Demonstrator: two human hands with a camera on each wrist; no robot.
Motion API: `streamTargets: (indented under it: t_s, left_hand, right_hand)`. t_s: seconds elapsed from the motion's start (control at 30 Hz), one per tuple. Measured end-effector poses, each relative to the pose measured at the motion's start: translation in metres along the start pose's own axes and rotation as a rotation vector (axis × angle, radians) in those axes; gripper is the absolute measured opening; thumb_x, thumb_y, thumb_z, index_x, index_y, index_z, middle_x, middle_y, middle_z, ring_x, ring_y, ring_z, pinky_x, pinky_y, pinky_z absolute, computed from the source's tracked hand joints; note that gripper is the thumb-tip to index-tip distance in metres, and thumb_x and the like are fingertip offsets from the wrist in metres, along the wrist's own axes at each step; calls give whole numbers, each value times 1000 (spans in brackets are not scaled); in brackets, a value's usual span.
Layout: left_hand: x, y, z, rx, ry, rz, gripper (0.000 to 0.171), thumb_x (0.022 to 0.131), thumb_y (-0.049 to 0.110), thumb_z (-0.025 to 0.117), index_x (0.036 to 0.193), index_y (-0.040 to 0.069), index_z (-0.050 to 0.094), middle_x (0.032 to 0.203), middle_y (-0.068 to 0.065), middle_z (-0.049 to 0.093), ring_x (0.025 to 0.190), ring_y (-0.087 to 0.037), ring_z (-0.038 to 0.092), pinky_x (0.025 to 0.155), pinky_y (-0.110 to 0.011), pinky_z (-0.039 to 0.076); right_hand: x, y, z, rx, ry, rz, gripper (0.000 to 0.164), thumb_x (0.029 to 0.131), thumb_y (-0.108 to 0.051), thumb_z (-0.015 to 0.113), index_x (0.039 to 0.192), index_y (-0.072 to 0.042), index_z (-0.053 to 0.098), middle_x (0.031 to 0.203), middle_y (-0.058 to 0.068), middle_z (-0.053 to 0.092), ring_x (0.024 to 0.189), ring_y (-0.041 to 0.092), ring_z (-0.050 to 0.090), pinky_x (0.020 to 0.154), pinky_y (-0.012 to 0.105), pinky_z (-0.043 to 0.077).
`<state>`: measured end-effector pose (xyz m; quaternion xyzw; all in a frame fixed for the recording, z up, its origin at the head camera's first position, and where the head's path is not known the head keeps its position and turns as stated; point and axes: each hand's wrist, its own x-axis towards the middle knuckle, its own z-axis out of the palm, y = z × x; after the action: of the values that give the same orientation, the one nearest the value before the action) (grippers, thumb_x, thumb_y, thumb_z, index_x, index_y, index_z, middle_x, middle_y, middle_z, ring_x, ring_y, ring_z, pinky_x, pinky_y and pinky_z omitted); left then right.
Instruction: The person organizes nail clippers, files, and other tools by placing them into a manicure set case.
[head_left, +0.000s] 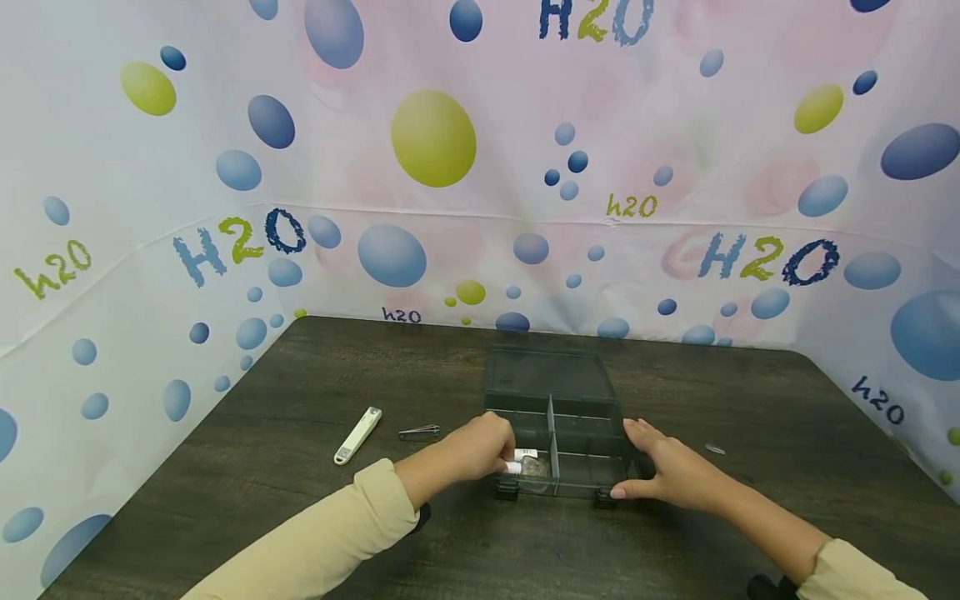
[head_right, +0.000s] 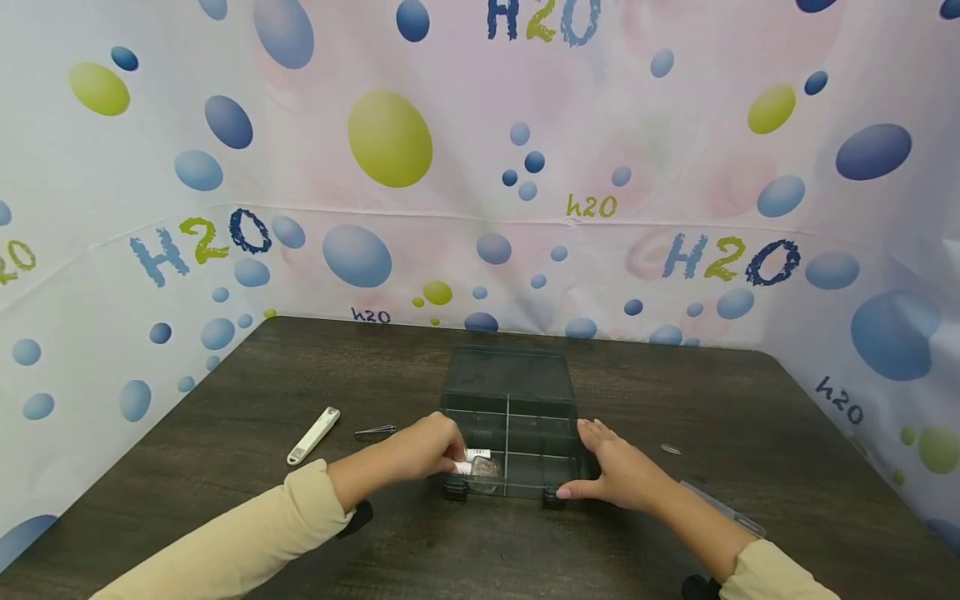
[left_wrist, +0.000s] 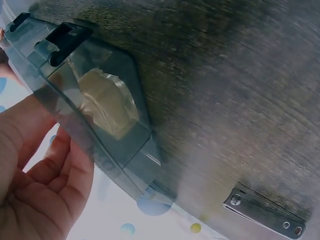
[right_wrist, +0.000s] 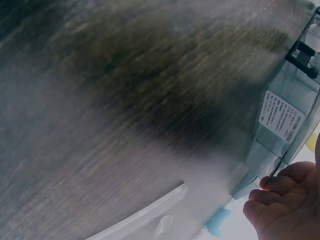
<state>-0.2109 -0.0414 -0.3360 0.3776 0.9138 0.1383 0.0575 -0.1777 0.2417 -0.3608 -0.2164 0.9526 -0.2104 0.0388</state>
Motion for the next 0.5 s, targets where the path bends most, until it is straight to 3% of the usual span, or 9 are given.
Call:
streamTargets:
  t_s: [0.2,0.33,0.4,0.5]
  left_hand:
    - [0,-1,1,18,-3,2,16,80,2,70,65,5,67,62,-2,63,52,-3,43,48,-15,37]
    - [-1,-6,2,-57,18,22,15,82,5,69,68,5,68,63,-2,63,53,-2,44,49,-14,39]
    - [-3,-10,2,-119,62,43,10,83,6,68,73,5,69,69,-3,64,57,-4,48,51,-15,41]
    - [-8,-17,0,-182,193,76,6,83,8,68,81,4,71,77,-5,66,66,-9,56,58,-16,46]
  right_hand:
    - [1,0,1,13,-7,9,106,71,-56,70,139,14,29,142,37,27,131,53,25,98,64,34]
    - [1,1,0,16,-12,13,106,71,-56,70,139,14,29,142,37,27,131,53,25,98,64,34]
    - [1,1,0,15,-14,17,106,71,-56,70,139,13,29,142,37,26,131,53,25,97,64,34]
    - [1,1,0,12,-17,21,106,70,-56,70,139,13,29,142,37,26,131,53,25,97,64,35]
